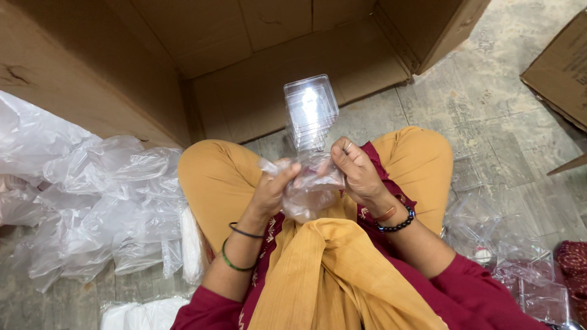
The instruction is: The person sits on the floor and removes clear plastic containers from a large cardboard box, pulling plastic wrapping off the containers by hand. They stack the unwrapped containers into piles on the floor beside the box and handle a wrapped white package.
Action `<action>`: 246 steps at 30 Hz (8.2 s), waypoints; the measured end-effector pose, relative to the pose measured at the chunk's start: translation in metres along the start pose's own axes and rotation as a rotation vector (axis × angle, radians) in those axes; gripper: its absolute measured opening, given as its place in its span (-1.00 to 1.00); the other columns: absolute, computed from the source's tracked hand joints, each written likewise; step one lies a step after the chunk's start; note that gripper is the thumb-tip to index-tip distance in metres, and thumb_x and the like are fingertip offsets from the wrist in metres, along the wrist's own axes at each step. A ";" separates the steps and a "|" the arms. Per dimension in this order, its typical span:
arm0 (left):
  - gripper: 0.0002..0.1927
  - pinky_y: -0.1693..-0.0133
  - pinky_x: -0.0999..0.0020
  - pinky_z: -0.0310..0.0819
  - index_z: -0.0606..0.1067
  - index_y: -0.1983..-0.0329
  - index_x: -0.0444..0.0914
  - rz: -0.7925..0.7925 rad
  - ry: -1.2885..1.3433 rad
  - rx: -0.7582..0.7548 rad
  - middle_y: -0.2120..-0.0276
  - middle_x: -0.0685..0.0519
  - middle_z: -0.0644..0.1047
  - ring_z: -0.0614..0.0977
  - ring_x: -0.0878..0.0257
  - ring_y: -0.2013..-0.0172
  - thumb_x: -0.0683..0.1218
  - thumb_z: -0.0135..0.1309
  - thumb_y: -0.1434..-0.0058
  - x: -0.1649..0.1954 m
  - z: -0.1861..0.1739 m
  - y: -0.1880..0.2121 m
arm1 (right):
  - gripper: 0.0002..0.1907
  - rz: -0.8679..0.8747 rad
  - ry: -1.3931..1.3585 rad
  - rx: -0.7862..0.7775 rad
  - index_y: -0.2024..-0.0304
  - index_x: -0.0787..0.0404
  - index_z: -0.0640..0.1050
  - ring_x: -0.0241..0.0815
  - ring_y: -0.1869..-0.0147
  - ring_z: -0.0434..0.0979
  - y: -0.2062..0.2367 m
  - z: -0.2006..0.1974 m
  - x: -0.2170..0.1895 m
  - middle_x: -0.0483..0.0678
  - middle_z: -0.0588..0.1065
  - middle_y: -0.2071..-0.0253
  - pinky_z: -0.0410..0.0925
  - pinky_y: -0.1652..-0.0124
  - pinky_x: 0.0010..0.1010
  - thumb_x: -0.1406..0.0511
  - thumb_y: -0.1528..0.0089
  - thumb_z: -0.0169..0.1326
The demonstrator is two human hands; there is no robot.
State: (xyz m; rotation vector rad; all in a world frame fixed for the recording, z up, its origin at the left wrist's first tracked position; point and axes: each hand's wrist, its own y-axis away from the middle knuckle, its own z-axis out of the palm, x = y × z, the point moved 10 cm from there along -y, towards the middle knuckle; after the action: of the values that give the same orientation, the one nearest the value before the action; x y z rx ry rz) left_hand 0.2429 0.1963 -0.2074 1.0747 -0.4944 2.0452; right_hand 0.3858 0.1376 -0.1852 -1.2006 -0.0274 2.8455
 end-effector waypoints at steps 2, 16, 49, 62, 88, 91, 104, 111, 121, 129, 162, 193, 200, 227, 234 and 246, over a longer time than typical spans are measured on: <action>-0.79 0.43 0.51 0.36 0.45 0.27 -0.21 -0.079 0.061 -0.111 0.49 0.19 0.50 0.49 0.42 0.47 -0.07 0.13 -0.49 0.012 0.009 0.012 | -0.83 0.002 0.050 -0.052 0.13 0.23 0.40 -0.51 0.41 0.41 0.008 0.004 -0.015 -0.21 0.46 0.38 0.29 0.44 -0.70 0.28 -0.53 0.02; -0.90 0.57 0.38 0.38 0.46 0.19 -0.16 -0.144 -0.320 0.322 0.50 0.15 0.47 0.47 0.37 0.57 -0.20 0.10 -0.27 0.066 -0.067 -0.112 | -0.72 -0.435 1.631 0.226 0.15 0.33 0.67 -0.12 0.34 0.62 -0.095 0.022 -0.146 0.10 0.60 0.37 0.46 0.27 -0.31 0.23 -0.28 0.13; -0.16 -0.09 0.22 0.53 0.25 -0.39 -0.42 0.128 -0.010 0.381 -0.43 0.10 0.37 0.54 0.23 -0.30 -0.15 0.22 0.00 0.009 -0.196 0.195 | -0.77 0.079 1.211 -0.641 0.17 0.28 0.57 -0.18 0.33 0.56 -0.064 0.106 0.206 0.01 0.57 0.35 0.42 0.30 -0.37 0.21 -0.35 0.10; -0.11 0.53 0.31 0.50 0.41 0.17 -0.69 -0.137 -1.139 1.354 0.35 -0.21 0.60 0.73 0.15 0.42 0.32 0.33 -0.23 0.235 -0.369 0.210 | -0.75 -0.016 1.307 -0.389 0.21 0.31 0.58 -0.26 0.40 0.59 -0.080 0.082 0.146 0.03 0.59 0.38 0.44 0.37 -0.40 0.22 -0.31 0.13; -0.54 0.27 0.45 0.39 0.57 0.18 -0.34 0.416 -0.694 0.616 0.36 0.11 0.51 0.49 0.40 0.32 0.15 -0.06 -0.48 0.086 -0.041 0.004 | -0.71 -0.204 0.815 0.081 -0.01 0.36 0.54 -0.32 0.11 0.45 -0.059 0.040 0.011 -0.03 0.50 0.16 0.36 0.11 -0.42 0.26 -0.37 0.19; -0.68 0.13 0.47 0.53 0.56 0.10 -0.35 0.333 -0.536 0.438 0.19 0.08 0.62 0.61 0.38 0.18 0.02 0.15 -0.31 0.065 -0.035 -0.005 | -0.75 -0.201 0.553 0.220 0.09 0.37 0.58 -0.40 0.21 0.40 -0.058 0.004 0.002 -0.11 0.49 0.25 0.32 0.20 -0.52 0.25 -0.48 0.11; -0.86 0.23 0.50 0.51 0.57 0.19 -0.34 0.342 -0.295 0.413 0.29 0.11 0.61 0.60 0.39 0.28 -0.20 0.26 -0.23 0.039 -0.018 -0.005 | -0.87 -0.183 0.492 0.154 0.12 0.35 0.60 -0.44 0.22 0.48 -0.043 -0.010 0.005 -0.17 0.56 0.28 0.38 0.20 -0.60 0.39 -0.32 0.19; -0.88 0.29 0.53 0.44 0.60 0.23 -0.31 0.244 -0.252 0.561 0.36 0.17 0.59 0.54 0.44 0.35 -0.14 0.22 -0.29 0.026 -0.026 0.001 | -0.85 -0.087 0.416 0.164 0.11 0.30 0.58 -0.43 0.18 0.51 -0.031 -0.004 0.009 -0.14 0.57 0.24 0.41 0.15 -0.59 0.31 -0.40 0.11; -0.90 0.24 0.57 0.47 0.53 0.20 -0.23 0.240 -0.194 0.390 0.32 0.22 0.57 0.55 0.50 0.32 -0.10 0.13 -0.30 0.017 -0.013 -0.006 | -0.89 -0.144 0.442 0.111 0.22 0.29 0.57 -0.48 0.28 0.39 -0.030 -0.001 0.010 -0.20 0.50 0.33 0.32 0.27 -0.63 0.35 -0.36 0.17; -0.82 0.19 0.40 0.54 0.48 0.16 -0.26 -0.029 0.130 0.204 0.28 0.10 0.57 0.58 0.33 0.25 -0.05 0.08 -0.47 -0.010 -0.028 0.007 | -0.81 0.178 -0.117 0.008 0.13 0.27 0.51 -0.46 0.51 0.31 -0.024 -0.009 0.053 -0.22 0.43 0.51 0.25 0.46 -0.63 0.25 -0.46 0.08; -0.52 0.23 0.33 0.40 0.52 -0.12 -0.41 -0.203 -0.392 0.761 0.15 0.00 0.58 0.55 0.25 0.23 0.08 0.11 -0.38 0.023 -0.189 0.162 | -0.75 0.197 0.490 -0.315 0.06 0.30 0.55 -0.42 0.14 0.48 -0.079 0.029 0.205 -0.14 0.54 0.18 0.40 0.18 -0.53 0.24 -0.45 -0.02; -0.60 0.25 0.19 0.52 0.57 0.18 -0.46 0.338 -1.696 1.429 0.31 -0.19 0.61 0.65 0.00 0.30 0.02 0.32 -0.30 0.221 -0.276 0.198 | -0.69 0.193 1.367 -0.178 0.23 0.25 0.59 -0.32 0.48 0.48 -0.072 0.017 0.105 -0.12 0.52 0.52 0.34 0.43 -0.39 0.11 -0.29 0.11; -0.51 0.00 0.26 0.65 0.43 -0.24 -0.34 0.533 -0.461 0.536 -0.12 -0.10 0.56 0.65 0.14 -0.07 0.12 -0.21 -0.53 0.139 -0.087 0.045 | -0.58 0.039 0.542 -0.226 -0.12 0.14 0.41 -0.42 -0.04 0.50 -0.109 0.093 0.063 -0.24 0.49 0.04 0.42 -0.05 -0.52 0.25 -0.24 0.18; -0.65 0.39 0.43 0.48 0.53 0.13 -0.25 -0.103 0.204 0.176 0.44 0.14 0.55 0.55 0.38 0.43 0.10 -0.09 -0.39 -0.014 -0.071 -0.003 | -0.87 0.197 0.138 0.019 0.14 0.21 0.46 -0.43 0.29 0.48 -0.058 -0.012 0.046 -0.19 0.52 0.32 0.39 0.29 -0.56 0.29 -0.39 0.11; -0.72 0.28 0.36 0.64 0.46 -0.24 -0.41 -0.075 -0.033 0.371 0.29 -0.05 0.61 0.67 0.27 0.34 -0.13 -0.10 -0.63 -0.032 -0.138 -0.061 | -0.79 -0.094 1.067 0.121 0.12 0.31 0.62 -0.34 0.32 0.50 -0.080 -0.064 -0.019 -0.06 0.59 0.34 0.37 0.36 -0.46 0.29 -0.30 0.15; -0.70 0.36 0.30 0.62 0.57 0.04 -0.34 0.023 0.044 0.659 0.22 -0.06 0.64 0.68 0.18 0.31 -0.02 0.04 -0.37 -0.041 -0.181 -0.045 | -0.86 -0.049 0.364 0.319 0.36 0.13 0.48 -0.39 0.44 0.45 -0.127 -0.084 0.067 -0.22 0.49 0.47 0.33 0.46 -0.48 0.28 -0.31 0.10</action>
State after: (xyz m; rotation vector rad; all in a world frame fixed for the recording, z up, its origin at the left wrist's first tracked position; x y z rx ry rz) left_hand 0.1973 0.3207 -0.3444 1.3880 0.2201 2.3079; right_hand 0.4050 0.2680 -0.2872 -1.5824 0.3876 2.4222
